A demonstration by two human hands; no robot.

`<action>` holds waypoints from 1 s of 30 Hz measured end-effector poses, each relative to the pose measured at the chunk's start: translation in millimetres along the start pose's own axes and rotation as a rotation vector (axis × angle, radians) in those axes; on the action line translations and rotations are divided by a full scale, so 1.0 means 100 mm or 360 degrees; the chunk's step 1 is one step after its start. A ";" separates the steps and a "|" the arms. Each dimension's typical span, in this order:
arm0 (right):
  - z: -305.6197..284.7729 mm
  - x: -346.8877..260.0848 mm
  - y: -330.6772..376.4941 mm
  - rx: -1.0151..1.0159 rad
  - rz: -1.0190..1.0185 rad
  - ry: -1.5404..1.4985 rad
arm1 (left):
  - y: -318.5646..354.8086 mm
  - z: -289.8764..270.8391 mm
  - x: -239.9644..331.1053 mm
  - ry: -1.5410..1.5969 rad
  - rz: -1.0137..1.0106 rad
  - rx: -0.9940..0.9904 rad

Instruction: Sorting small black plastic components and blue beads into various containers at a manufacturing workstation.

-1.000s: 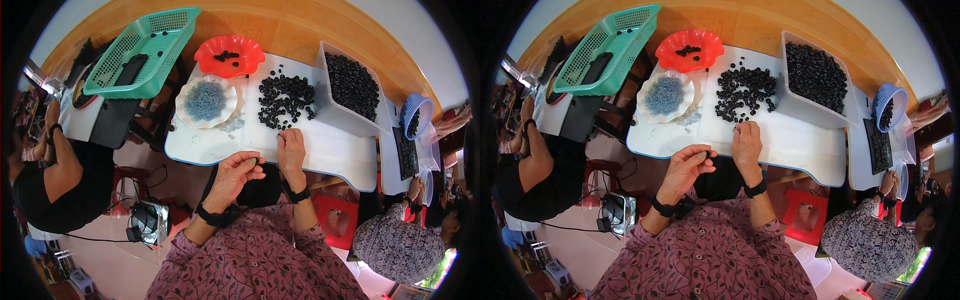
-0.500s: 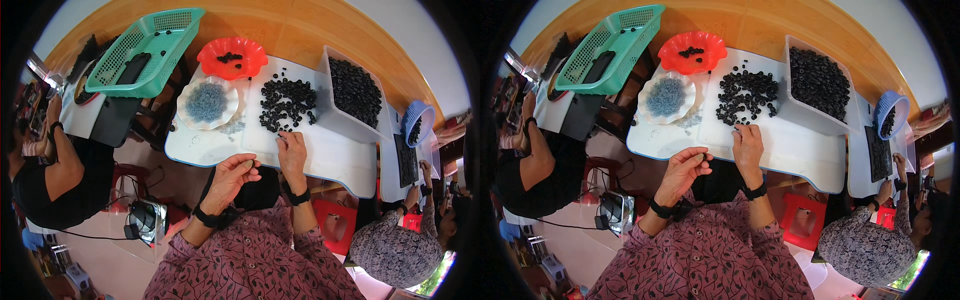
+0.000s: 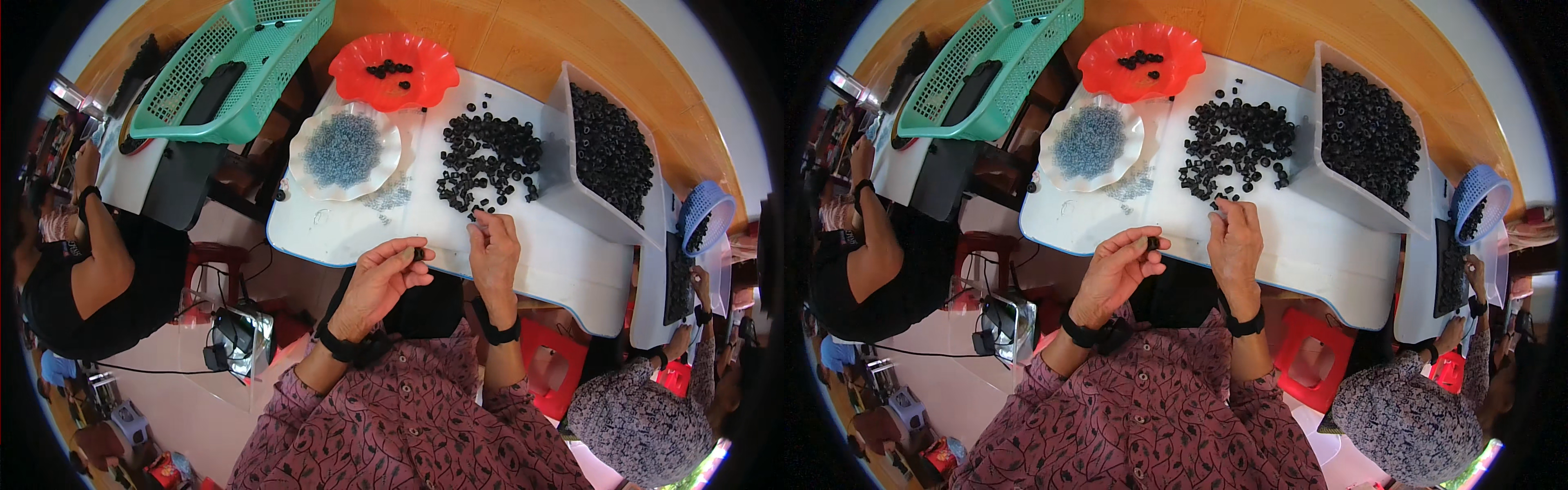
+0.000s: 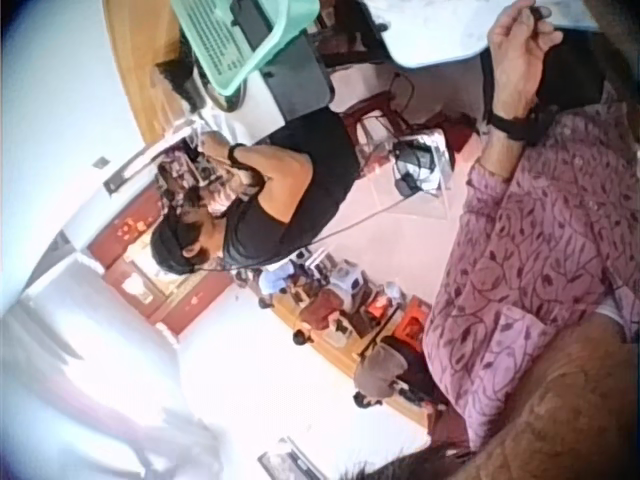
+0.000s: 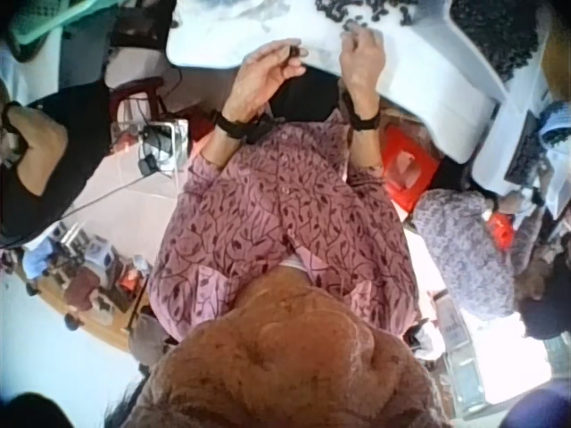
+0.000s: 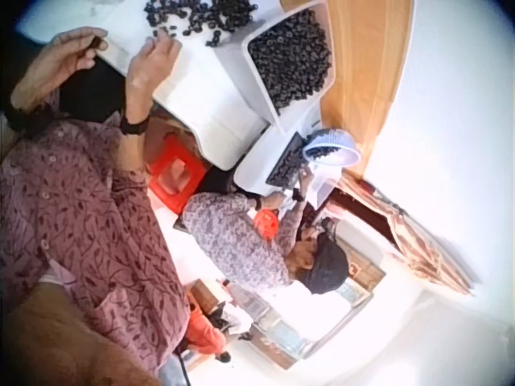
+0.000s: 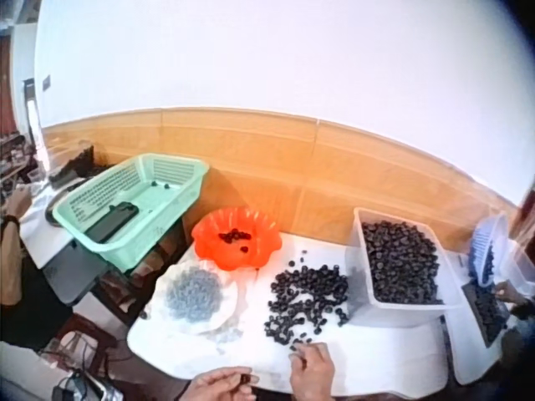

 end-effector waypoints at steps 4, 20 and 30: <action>-0.01 -0.01 -0.03 -0.0023 0.0038 -0.0058 | -0.05 -0.02 -0.01 0.0058 -0.0006 0.0008; 0.15 -0.37 -0.06 -0.0160 0.0043 -0.0259 | -0.02 -0.04 0.06 -0.0043 -0.0053 -0.0256; 0.69 -0.71 -0.04 -0.0237 -0.0370 -0.0069 | 0.17 0.02 0.26 -0.0095 0.0001 -0.0486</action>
Point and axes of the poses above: each hand's wrist, its own y-axis away from the middle knuckle, its own z-axis out of the palm, x = y × z, the point moved 4 cm from there along -y, towards the middle knuckle, and after that the axes turned 8 degrees about -z, right-handed, at the moved point
